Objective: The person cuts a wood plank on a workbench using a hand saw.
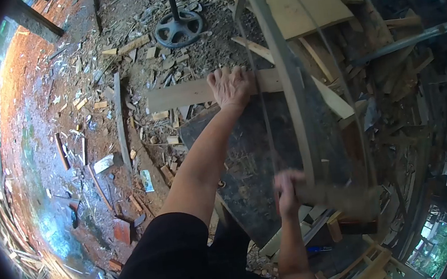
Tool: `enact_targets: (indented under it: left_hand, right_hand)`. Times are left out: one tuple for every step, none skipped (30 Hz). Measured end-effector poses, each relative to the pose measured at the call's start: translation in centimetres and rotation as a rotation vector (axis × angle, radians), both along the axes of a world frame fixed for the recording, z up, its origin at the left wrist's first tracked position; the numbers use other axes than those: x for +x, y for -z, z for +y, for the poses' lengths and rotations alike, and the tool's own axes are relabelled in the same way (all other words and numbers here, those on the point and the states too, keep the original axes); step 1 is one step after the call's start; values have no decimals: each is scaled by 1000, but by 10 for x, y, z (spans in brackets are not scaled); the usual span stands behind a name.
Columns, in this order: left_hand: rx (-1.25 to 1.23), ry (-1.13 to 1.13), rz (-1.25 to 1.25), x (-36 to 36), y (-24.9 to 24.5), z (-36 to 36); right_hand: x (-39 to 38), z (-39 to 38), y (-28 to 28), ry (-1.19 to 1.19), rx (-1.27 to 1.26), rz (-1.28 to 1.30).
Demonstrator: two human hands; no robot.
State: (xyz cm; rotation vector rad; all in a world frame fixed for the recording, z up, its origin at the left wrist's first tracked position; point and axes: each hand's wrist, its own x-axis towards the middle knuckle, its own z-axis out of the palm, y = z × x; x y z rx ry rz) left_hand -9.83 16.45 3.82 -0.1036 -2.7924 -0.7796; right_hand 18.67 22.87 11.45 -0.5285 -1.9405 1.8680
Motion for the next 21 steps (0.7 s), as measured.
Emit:
enact_targets:
  left_hand:
    - [16, -3, 2, -3, -2, 1]
    - [24, 14, 3, -4, -3, 0]
    - [25, 35, -2, -1, 0, -1]
    - [21, 42, -17, 3, 4, -1]
    - [45, 53, -1, 2, 2, -2]
    - [66, 64, 14, 2, 0, -4]
    - [67, 72, 37, 3, -1, -5]
    - [59, 76, 36, 4, 1, -6]
    - [40, 33, 44, 1, 1, -5]
    - [28, -11, 54, -4, -1, -4]
    - [35, -7, 60, -2, 0, -2]
    - [34, 9, 60, 1, 1, -1]
    - [31, 23, 62, 1, 1, 0]
    - [41, 15, 79, -5, -2, -1]
    - [38, 23, 30, -8, -3, -2]
    - [34, 41, -33, -4, 0, -3]
    - [39, 44, -36, -3, -3, -3]
    - [44, 74, -44, -2, -11, -5]
    - [46, 102, -56, 2, -11, -7]
    - [50, 108, 9, 2, -3, -7]
    - [42, 112, -5, 11, 1, -10]
  right_hand:
    - [22, 1, -2, -17, -1, 54]
    - [30, 0, -5, -46, 38, 158]
    - [32, 2, 0, -43, 40, 147]
    - [34, 4, 6, -53, 36, 70]
    - [29, 5, 11, -68, 30, -3]
    - [7, 6, 17, -41, 15, -51]
    - [-19, 7, 22, -12, -1, -97]
    - [-34, 5, 21, -9, -9, -97]
    - [-51, 4, 16, 7, -74, -32]
    - [-60, 4, 11, 22, -132, 36]
    - [-54, 2, 6, 25, -125, 42]
    - [-41, 0, 0, -22, -46, 10]
    - [-29, -2, -4, -70, 32, -22]
    - [-19, -2, -7, -78, 42, -6]
    - [-7, -4, -9, -80, 26, 74]
    - [4, -4, -7, -72, 6, 138]
    - [1, -1, -2, -70, 11, 136]
    - [-3, 1, 6, -62, 54, 72]
    - [-8, 3, 16, -57, 92, 4]
    - [-26, 6, 31, -72, 141, -47]
    - [-18, 3, 32, -69, 131, -61]
